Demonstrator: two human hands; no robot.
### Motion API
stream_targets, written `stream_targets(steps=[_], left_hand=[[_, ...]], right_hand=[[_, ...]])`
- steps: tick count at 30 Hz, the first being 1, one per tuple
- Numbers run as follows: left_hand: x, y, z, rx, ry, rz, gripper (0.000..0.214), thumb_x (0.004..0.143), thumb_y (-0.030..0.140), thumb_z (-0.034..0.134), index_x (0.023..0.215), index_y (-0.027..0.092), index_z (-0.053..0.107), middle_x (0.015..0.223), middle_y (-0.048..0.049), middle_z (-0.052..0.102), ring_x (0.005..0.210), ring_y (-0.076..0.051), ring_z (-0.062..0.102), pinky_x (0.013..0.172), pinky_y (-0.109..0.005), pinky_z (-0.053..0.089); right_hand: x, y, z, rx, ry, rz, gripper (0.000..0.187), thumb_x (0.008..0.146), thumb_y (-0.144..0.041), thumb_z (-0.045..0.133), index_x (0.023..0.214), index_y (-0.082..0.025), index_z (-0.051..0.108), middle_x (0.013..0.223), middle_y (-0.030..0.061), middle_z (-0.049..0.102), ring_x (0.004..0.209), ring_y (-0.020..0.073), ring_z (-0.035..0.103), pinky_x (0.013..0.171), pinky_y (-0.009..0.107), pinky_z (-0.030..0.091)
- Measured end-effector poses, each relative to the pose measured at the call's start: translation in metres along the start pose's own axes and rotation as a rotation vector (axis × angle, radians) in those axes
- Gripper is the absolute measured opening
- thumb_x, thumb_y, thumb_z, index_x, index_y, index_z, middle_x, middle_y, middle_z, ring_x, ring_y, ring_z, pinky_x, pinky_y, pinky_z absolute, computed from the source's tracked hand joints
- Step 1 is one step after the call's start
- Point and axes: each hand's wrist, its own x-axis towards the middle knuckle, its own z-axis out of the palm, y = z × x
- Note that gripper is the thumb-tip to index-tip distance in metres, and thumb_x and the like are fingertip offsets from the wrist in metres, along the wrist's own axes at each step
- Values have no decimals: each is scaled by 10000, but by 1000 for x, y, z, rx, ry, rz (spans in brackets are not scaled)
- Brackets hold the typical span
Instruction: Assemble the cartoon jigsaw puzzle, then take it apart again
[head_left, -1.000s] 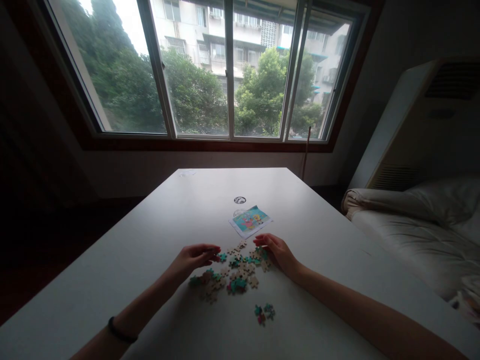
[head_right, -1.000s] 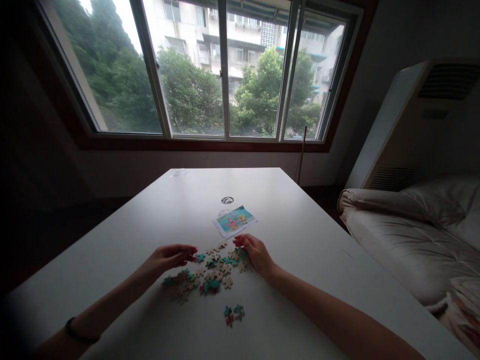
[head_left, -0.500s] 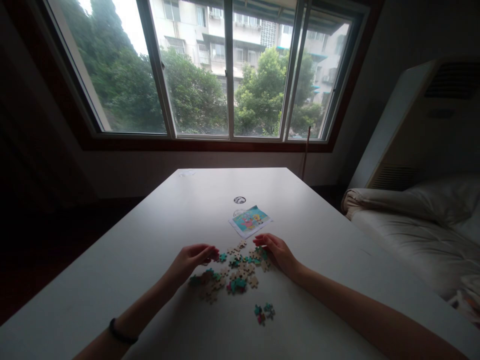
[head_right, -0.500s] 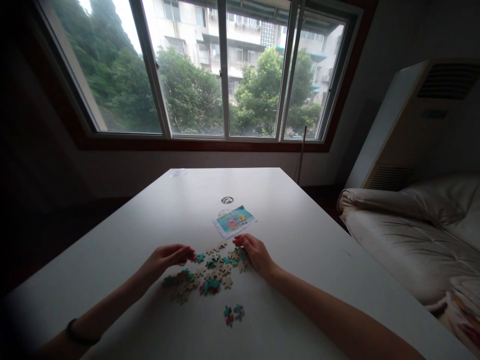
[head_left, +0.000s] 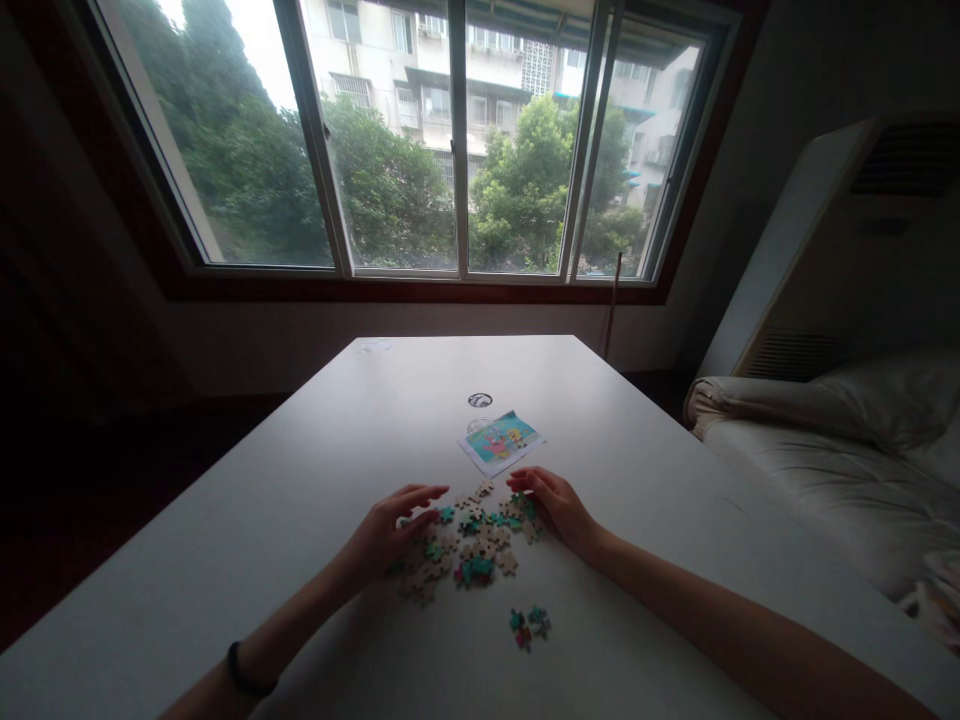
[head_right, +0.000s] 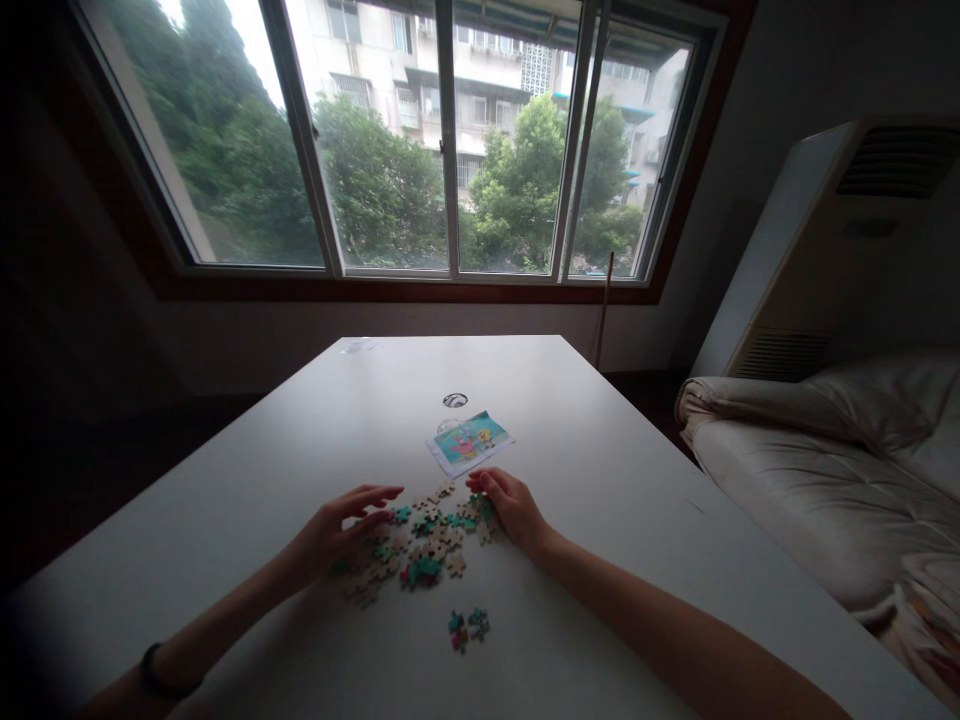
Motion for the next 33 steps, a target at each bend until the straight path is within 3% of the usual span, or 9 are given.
stream_targets(steps=[2,5,9,12,15,17,19,25,33], left_hand=[[-2,5,-2,95,-29,69,386,794,387,546,1150,238,559,1124,-76,551,947,-205,533,798,-290,437],[-7,12,-5,179,-163,82,454,748,389,606,1175,255,528,1037,-62,555,854,-187,542,759,-284,452],[-15,16,1,232,-341,108,701,598,354,746,1236,316,458,1125,-49,492,985,-231,494,876,-331,408],[-17,14,11,291,-308,139,506,667,282,696,1148,323,544,1111,-50,491,1001,-238,489,893,-345,388],[-15,12,21,306,-225,176,224,809,265,549,1017,275,630,998,-59,534,900,-203,529,811,-304,420],[-14,11,25,311,-185,208,193,846,265,500,969,251,649,943,-61,550,858,-193,535,769,-285,428],[-14,10,27,335,-149,232,192,856,254,487,956,241,650,918,-61,562,843,-191,532,754,-282,431],[-15,7,28,434,-8,311,211,875,189,432,935,228,630,883,-50,583,814,-174,529,723,-276,460],[-20,4,27,519,33,363,196,883,175,428,957,218,604,922,-39,611,861,-180,541,756,-296,485]], right_hand=[[0,0,0,4,-1,1,422,742,-552,539,907,-175,637,928,93,654,910,215,591,793,350,447],[0,2,0,-22,-5,-26,409,760,-540,523,921,-181,634,931,91,654,920,219,590,796,350,446],[-5,-2,0,-247,-37,-116,364,821,-480,471,991,-196,623,993,84,642,965,224,573,834,359,432],[-13,-13,5,-542,-127,-274,361,821,-420,500,1114,-222,577,1111,88,594,1042,230,524,877,372,411],[-23,-25,13,-790,-393,-521,532,754,-374,604,1252,-245,470,1264,85,498,1176,247,412,981,397,324],[-28,-29,17,-902,-559,-614,517,774,-343,586,1268,-274,453,1307,62,464,1210,242,380,1003,393,300],[-31,-31,20,-950,-625,-645,425,818,-324,532,1238,-281,488,1281,50,495,1190,222,413,999,367,313],[-29,-20,20,-989,-463,-654,246,891,-214,418,1051,-214,605,1097,48,627,1088,152,509,915,286,424],[-27,-4,16,-1167,-327,-743,196,880,-160,433,962,-185,610,1015,57,661,1002,155,584,849,261,483]])
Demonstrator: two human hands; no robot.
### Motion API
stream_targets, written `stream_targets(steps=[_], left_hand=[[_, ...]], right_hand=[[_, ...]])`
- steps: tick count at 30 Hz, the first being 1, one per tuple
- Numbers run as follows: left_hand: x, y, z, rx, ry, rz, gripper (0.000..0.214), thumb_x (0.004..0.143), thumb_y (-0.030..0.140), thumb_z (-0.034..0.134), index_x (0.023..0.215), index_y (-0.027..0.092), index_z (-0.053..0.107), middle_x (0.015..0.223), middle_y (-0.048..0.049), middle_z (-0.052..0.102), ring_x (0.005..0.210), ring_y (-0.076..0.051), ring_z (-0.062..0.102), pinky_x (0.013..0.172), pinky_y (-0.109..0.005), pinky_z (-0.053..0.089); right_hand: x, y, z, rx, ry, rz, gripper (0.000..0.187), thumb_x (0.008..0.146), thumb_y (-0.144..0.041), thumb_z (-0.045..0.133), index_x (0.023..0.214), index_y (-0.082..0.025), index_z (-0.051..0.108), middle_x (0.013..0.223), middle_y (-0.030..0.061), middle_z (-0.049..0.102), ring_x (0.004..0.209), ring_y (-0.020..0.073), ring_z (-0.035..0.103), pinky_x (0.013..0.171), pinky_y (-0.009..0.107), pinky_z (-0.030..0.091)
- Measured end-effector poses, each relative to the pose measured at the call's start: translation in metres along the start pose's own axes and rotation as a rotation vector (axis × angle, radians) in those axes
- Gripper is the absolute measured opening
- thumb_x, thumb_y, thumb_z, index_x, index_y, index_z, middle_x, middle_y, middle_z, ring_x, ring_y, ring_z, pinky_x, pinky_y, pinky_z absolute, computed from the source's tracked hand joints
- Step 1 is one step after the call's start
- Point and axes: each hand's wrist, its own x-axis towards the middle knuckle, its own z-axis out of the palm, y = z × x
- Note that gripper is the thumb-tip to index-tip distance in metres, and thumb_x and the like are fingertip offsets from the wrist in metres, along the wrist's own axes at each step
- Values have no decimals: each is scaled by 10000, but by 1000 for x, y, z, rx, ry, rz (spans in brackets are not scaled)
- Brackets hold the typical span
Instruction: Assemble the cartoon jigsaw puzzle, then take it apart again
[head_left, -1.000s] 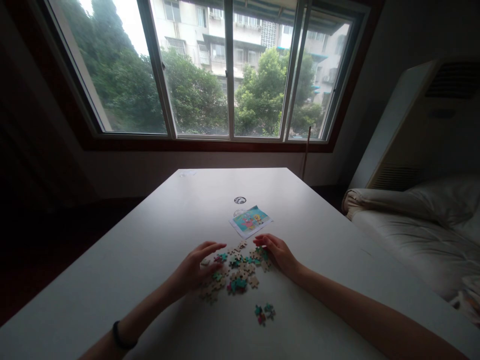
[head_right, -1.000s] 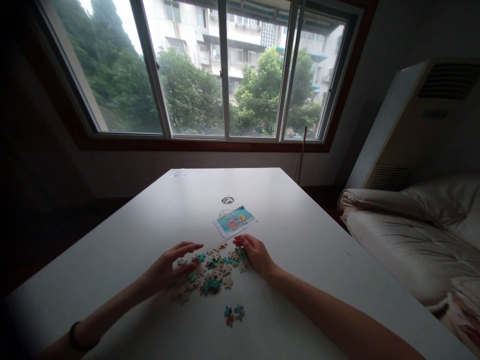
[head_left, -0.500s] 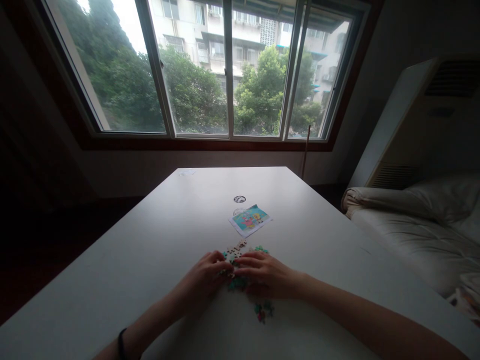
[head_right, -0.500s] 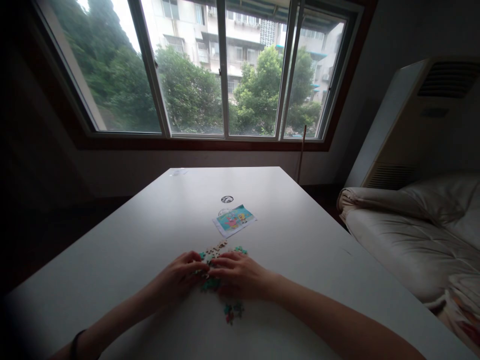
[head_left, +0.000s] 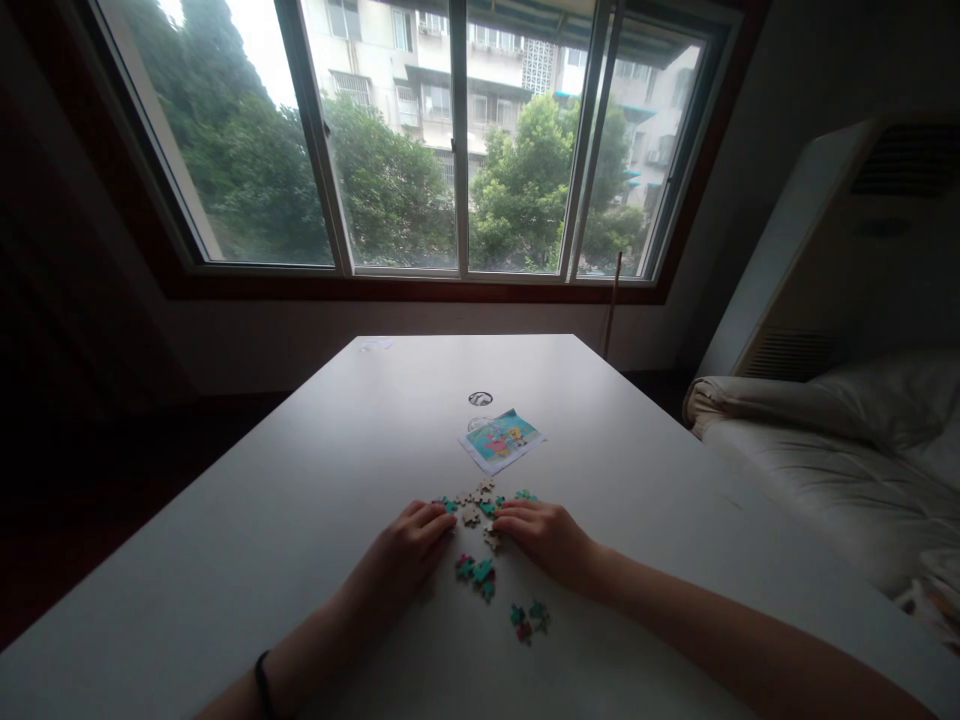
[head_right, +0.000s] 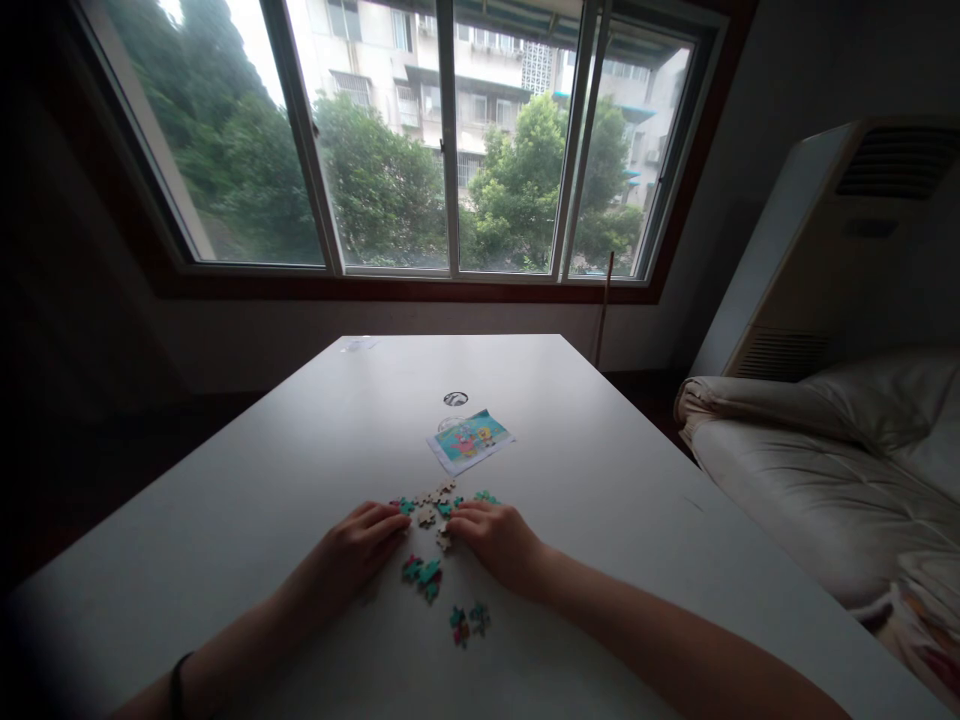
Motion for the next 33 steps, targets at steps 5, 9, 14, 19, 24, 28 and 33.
stream_targets(steps=[5,9,14,19,24,28,33], left_hand=[[0,0,-2,-18,3,11,209,893,184,420,993,215,601,930,-38,628,873,-175,550,760,-284,491],[0,-1,-1,-39,8,13,221,900,192,412,1021,218,596,941,-41,632,880,-173,552,757,-276,496],[0,-4,0,-103,61,-7,256,896,189,405,1069,227,591,945,-48,643,878,-168,576,755,-265,504],[3,-6,3,-220,133,-136,249,862,217,439,992,229,651,944,-56,667,847,-178,620,754,-271,507],[11,-5,5,-483,150,-421,226,778,294,539,931,191,669,845,-46,708,728,-193,654,656,-267,522],[14,-6,5,-691,138,-584,277,716,378,611,882,162,658,784,-44,703,662,-186,639,541,-231,502],[12,-5,2,-646,83,-565,308,751,426,573,854,152,668,718,-36,692,625,-171,611,569,-230,484]], right_hand=[[-3,-1,-2,43,6,30,200,877,-149,434,990,-177,597,997,73,659,944,160,607,816,257,488],[-2,0,-6,255,113,200,220,864,-165,447,1001,-190,617,919,58,678,804,146,636,719,239,502],[3,12,-8,540,278,506,149,766,-196,567,858,-178,683,822,42,699,758,176,644,712,290,512],[6,27,-2,932,330,730,207,676,-283,650,831,-151,683,762,43,691,676,170,637,580,277,534],[4,32,1,1036,358,748,219,653,-290,665,825,-157,689,758,38,684,659,144,622,565,252,524],[3,32,0,1007,362,726,216,680,-304,644,833,-159,689,762,40,685,679,150,622,595,266,520],[3,32,2,985,360,713,236,659,-338,668,802,-151,678,746,45,691,701,173,644,667,296,518]])
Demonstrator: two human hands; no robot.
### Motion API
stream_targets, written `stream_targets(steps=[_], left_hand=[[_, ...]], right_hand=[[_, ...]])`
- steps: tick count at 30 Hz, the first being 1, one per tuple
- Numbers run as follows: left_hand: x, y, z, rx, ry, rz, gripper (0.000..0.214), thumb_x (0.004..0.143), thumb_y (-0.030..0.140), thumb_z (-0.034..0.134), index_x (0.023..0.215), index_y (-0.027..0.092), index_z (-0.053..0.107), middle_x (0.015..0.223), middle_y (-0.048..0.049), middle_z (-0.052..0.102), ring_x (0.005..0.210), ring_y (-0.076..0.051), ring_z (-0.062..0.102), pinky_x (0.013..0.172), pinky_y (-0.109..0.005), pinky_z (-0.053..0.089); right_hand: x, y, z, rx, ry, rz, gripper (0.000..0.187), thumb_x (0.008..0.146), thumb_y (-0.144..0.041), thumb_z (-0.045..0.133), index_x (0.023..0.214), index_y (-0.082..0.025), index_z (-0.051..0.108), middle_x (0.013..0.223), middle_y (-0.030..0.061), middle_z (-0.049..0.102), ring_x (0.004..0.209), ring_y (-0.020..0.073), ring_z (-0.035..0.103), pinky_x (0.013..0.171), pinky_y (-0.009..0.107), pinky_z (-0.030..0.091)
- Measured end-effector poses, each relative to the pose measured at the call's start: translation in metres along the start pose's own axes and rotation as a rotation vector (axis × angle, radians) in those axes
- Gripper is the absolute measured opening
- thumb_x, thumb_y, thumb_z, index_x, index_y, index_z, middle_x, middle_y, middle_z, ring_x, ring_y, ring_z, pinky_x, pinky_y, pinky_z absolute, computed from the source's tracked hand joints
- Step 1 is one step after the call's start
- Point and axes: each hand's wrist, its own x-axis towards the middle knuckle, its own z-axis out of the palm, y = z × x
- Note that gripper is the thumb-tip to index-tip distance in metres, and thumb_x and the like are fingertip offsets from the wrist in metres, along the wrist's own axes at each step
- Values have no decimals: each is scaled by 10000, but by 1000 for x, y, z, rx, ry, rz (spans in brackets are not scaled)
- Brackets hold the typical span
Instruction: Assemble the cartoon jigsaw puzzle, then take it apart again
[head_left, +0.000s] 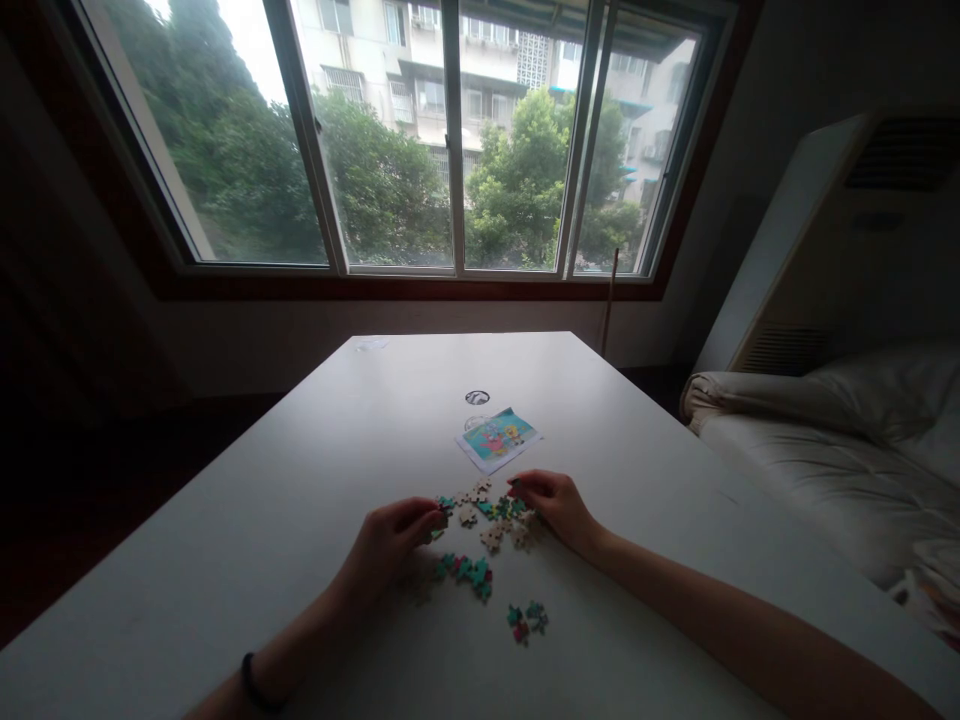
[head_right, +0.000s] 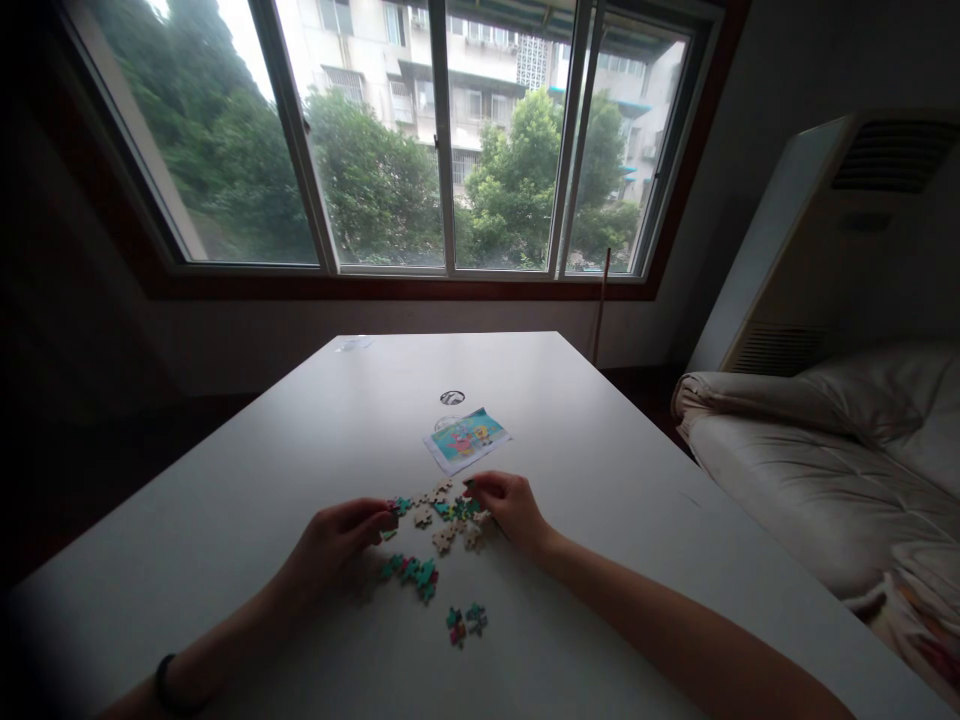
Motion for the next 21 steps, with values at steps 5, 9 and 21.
stream_targets(steps=[5,9,21], left_hand=[[6,10,-16,210,-83,173,314,852,419,436,943,208,650,936,-47,677,841,-197,609,737,-261,477],[11,12,-38,395,-235,271,310,823,432,495,1025,225,606,1112,-74,599,1001,-227,562,844,-319,453],[5,-16,-48,655,-548,278,1050,554,625,676,1395,278,151,1463,-104,140,1316,-349,123,1038,-482,204]], right_hand=[[-4,-6,2,-56,-15,-15,313,726,-399,613,928,-160,625,765,57,689,670,169,649,627,298,523],[-10,-18,1,-218,-49,-106,309,776,-409,569,977,-177,610,806,59,682,716,171,640,666,309,511],[-17,-36,3,-635,-702,-548,1041,455,-512,765,1342,-216,307,1336,134,405,1249,278,333,1054,406,182]])
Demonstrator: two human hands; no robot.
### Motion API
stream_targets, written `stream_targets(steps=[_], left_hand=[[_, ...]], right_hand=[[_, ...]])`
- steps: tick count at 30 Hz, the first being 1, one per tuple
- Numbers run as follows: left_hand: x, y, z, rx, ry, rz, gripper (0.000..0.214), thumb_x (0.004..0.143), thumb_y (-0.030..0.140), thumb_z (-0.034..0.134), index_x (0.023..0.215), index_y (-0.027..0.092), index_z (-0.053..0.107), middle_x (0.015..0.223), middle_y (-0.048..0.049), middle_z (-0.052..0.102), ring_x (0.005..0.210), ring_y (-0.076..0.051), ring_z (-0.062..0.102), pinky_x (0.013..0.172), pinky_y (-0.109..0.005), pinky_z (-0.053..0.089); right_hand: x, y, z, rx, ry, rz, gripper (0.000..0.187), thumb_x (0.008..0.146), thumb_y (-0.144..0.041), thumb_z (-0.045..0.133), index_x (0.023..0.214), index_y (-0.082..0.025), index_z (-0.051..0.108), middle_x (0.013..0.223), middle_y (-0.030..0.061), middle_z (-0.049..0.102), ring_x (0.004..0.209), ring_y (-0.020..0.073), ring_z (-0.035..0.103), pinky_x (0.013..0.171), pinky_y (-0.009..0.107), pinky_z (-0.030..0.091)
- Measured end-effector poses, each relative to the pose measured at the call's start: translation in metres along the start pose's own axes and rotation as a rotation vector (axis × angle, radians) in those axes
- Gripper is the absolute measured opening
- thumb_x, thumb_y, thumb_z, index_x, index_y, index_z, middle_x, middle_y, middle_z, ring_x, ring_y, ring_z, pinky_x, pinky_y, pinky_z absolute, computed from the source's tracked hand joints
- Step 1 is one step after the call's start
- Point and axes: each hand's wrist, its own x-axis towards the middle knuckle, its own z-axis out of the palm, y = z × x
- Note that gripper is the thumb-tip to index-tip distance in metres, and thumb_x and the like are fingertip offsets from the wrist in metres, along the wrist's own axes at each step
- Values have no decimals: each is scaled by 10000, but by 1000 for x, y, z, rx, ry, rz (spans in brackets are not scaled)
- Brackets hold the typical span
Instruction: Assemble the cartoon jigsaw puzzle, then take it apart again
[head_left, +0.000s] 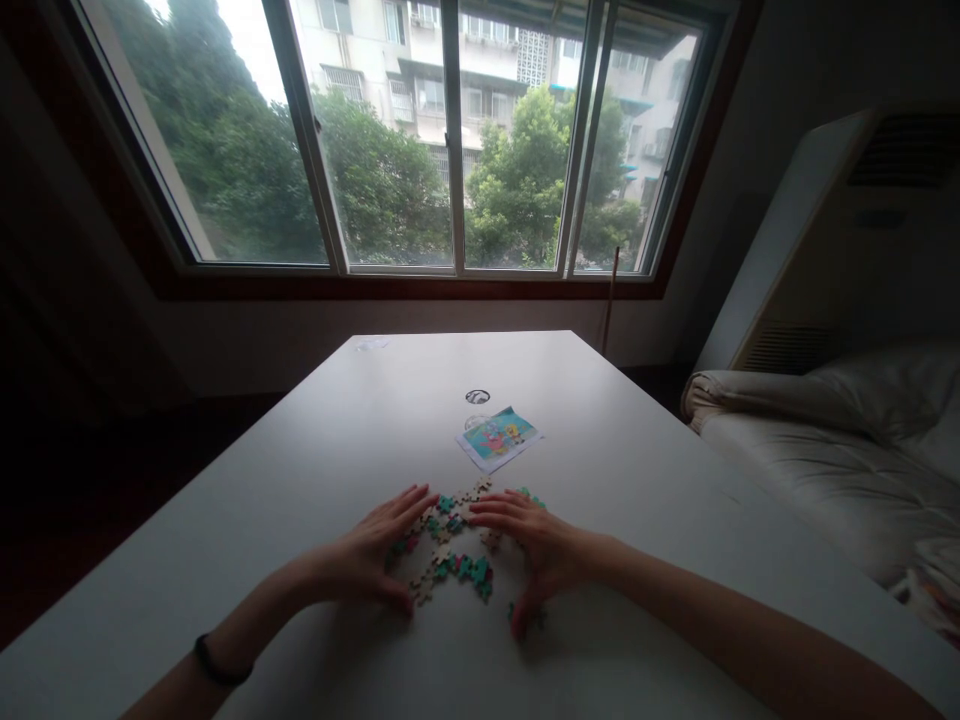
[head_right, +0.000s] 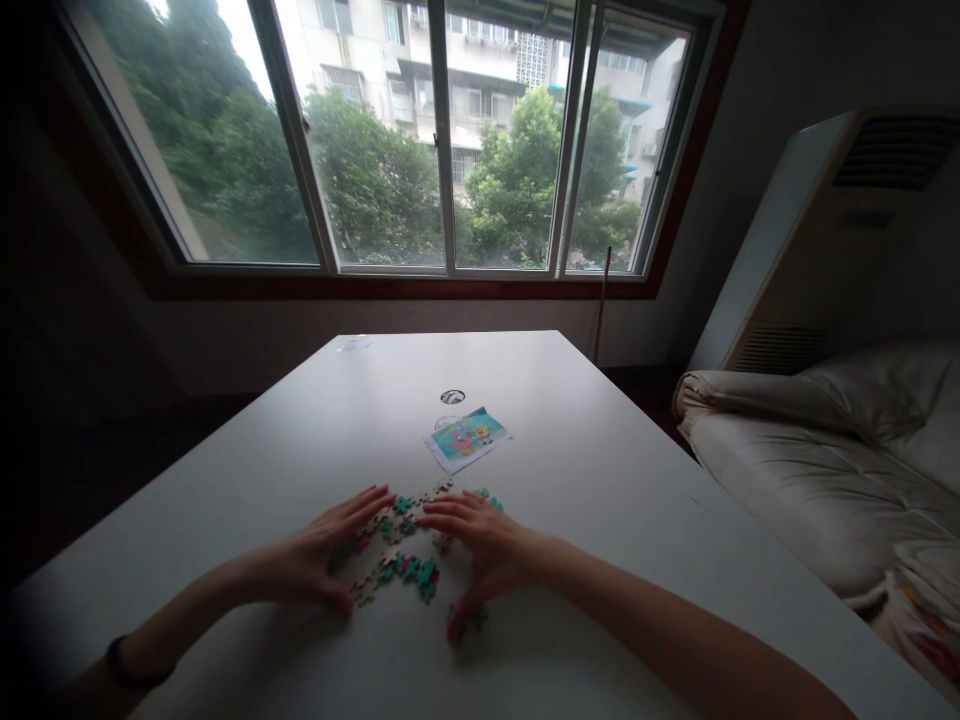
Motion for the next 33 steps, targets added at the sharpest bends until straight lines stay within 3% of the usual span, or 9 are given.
stream_targets(steps=[6,10,13,17,22,24,27,30,33], left_hand=[[7,-7,10,27,106,14,815,724,577,567,1386,270,202,1451,-82,195,1315,-308,170,1052,-454,195],[11,-10,19,63,142,3,666,830,522,457,1387,265,197,1450,-69,199,1318,-275,180,1056,-458,187],[13,-10,23,64,180,-1,551,883,462,388,1374,254,250,1435,-58,251,1312,-249,213,1057,-443,206],[16,-7,23,-67,284,-22,467,887,418,384,1313,228,386,1377,-63,378,1271,-244,317,1044,-422,265],[20,-5,14,-616,464,-155,503,841,512,414,1215,182,480,1232,-99,545,1137,-248,496,964,-400,396],[20,-8,10,-820,533,-203,557,797,553,457,1179,150,494,1185,-131,577,1113,-262,517,925,-395,434],[20,-12,7,-920,588,-250,579,741,574,523,1133,147,519,1166,-143,588,1112,-271,516,910,-385,446],[18,-14,7,-920,590,-256,591,712,591,543,1110,154,532,1153,-141,597,1102,-278,524,889,-388,460],[16,-14,8,-938,581,-253,591,714,580,549,1120,151,526,1149,-143,599,1096,-279,528,856,-378,478]], right_hand=[[0,11,12,-164,52,107,922,563,-542,700,1332,-202,321,1325,149,417,1250,276,336,1049,442,160],[2,18,16,-225,155,144,595,777,-432,568,1290,-196,382,1289,131,465,1218,223,386,1037,404,230],[2,19,14,-146,246,132,447,827,-352,527,1240,-209,436,1226,105,525,1159,189,447,996,350,316],[1,12,8,-50,264,83,658,666,-443,679,1234,-205,446,1212,127,527,1155,232,452,981,365,336],[0,-3,0,-20,41,-48,913,493,-526,742,1285,-223,402,1300,127,456,1233,261,366,1030,381,253],[0,-6,-1,-34,-35,-55,955,491,-533,738,1315,-232,360,1330,119,424,1250,268,343,1051,401,194],[-1,-2,-2,-70,-93,-19,980,498,-537,734,1337,-248,320,1347,116,403,1272,285,304,1060,442,121],[-2,7,1,-156,-65,60,958,535,-553,710,1344,-233,308,1352,130,392,1283,288,281,1058,455,106],[-1,15,8,-277,13,152,840,663,-557,624,1350,-201,297,1353,142,388,1279,274,290,1057,454,133]])
